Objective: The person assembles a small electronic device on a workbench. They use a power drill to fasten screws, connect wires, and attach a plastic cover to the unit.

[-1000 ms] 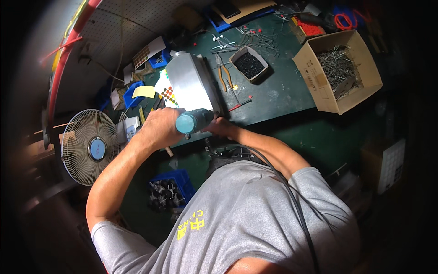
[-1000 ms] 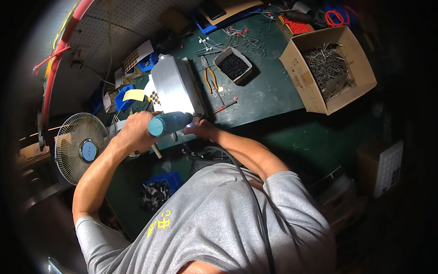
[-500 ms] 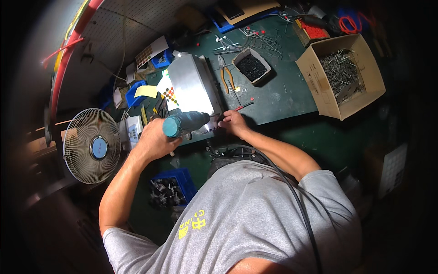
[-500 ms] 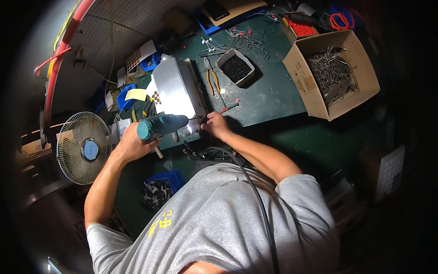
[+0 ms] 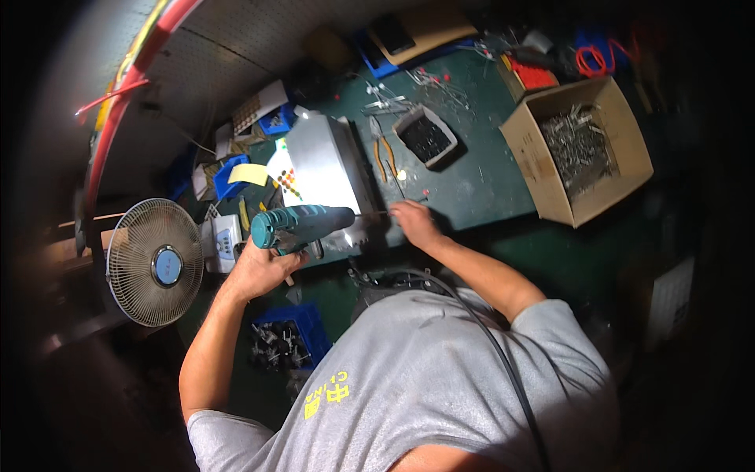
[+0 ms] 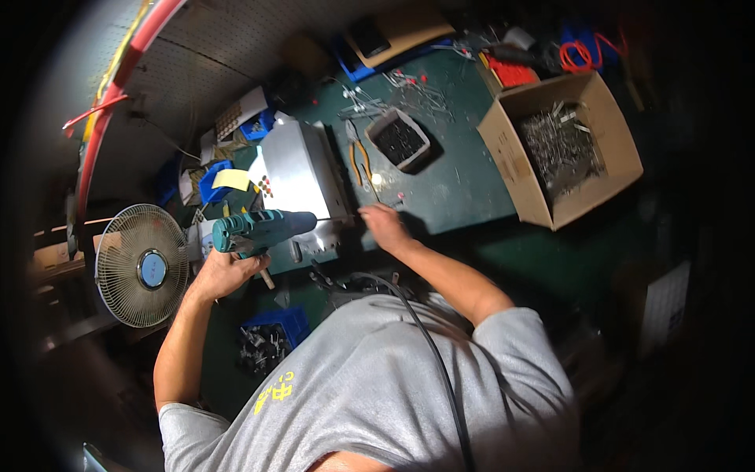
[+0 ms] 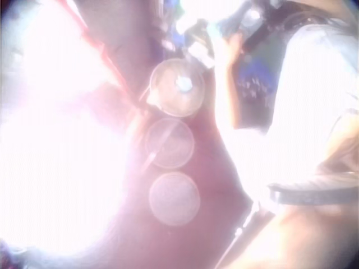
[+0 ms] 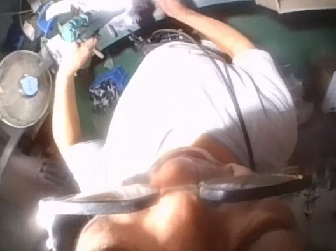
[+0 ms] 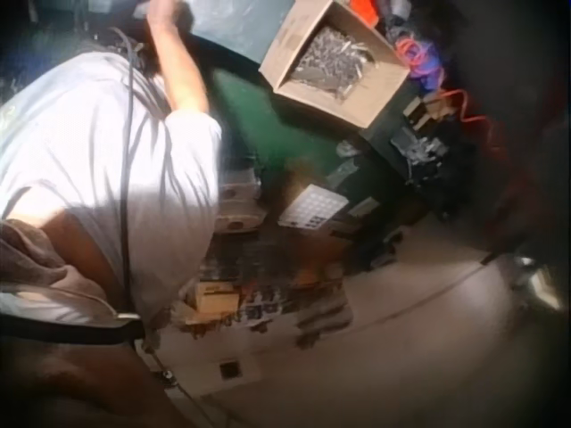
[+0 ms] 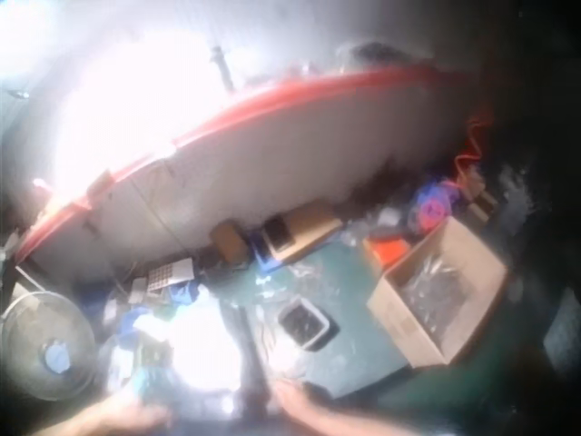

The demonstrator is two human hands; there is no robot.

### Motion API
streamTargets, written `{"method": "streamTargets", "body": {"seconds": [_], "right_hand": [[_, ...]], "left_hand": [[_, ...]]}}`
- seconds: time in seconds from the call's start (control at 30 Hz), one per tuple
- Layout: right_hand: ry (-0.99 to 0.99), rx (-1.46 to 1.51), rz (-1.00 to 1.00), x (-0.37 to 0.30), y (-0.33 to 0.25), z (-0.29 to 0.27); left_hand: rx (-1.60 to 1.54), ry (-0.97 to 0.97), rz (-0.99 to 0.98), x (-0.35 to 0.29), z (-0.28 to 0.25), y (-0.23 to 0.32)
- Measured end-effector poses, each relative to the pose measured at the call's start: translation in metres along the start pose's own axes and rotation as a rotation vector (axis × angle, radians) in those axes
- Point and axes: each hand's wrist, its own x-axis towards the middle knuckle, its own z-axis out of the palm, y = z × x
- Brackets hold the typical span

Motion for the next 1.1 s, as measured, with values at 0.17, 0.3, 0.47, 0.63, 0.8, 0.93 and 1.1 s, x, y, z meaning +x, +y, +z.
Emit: {"method": "streamTargets", "body": {"seconds": [0.17,0.3,0.47,0.63,0.8,0.93,1.1], "right_hand": [[0.067,-0.34,0.223,-0.007,0.076,-0.044],[0.03,-0.501,0.257,-0.008,0.086,-0.056],[0.004,-0.471,0.353,-0.013,0.075,-0.042],[-0.484,0.236,0.938,0.008,-0.004,0.004],[-0.776,0.343,0.956,0.013,-0.039,0.055],[-0.703,0.523,1.134,0.022,-0.072,0.071],[-0.61,0.425,1.21,0.012,-0.053,0.091]], "left_hand": [[0.021,0.115,0.091,0.013,-0.034,-0.009],[-0.011,0.277,0.083,0.028,-0.071,-0.03],[0.03,0.451,0.028,0.062,-0.115,-0.029],[-0.125,0.474,0.123,0.118,-0.148,-0.08],[-0.239,0.334,0.067,0.149,-0.167,-0.104],[-0.199,0.353,0.049,0.148,-0.18,-0.117],[-0.331,0.37,0.18,0.161,-0.189,-0.16]]}}
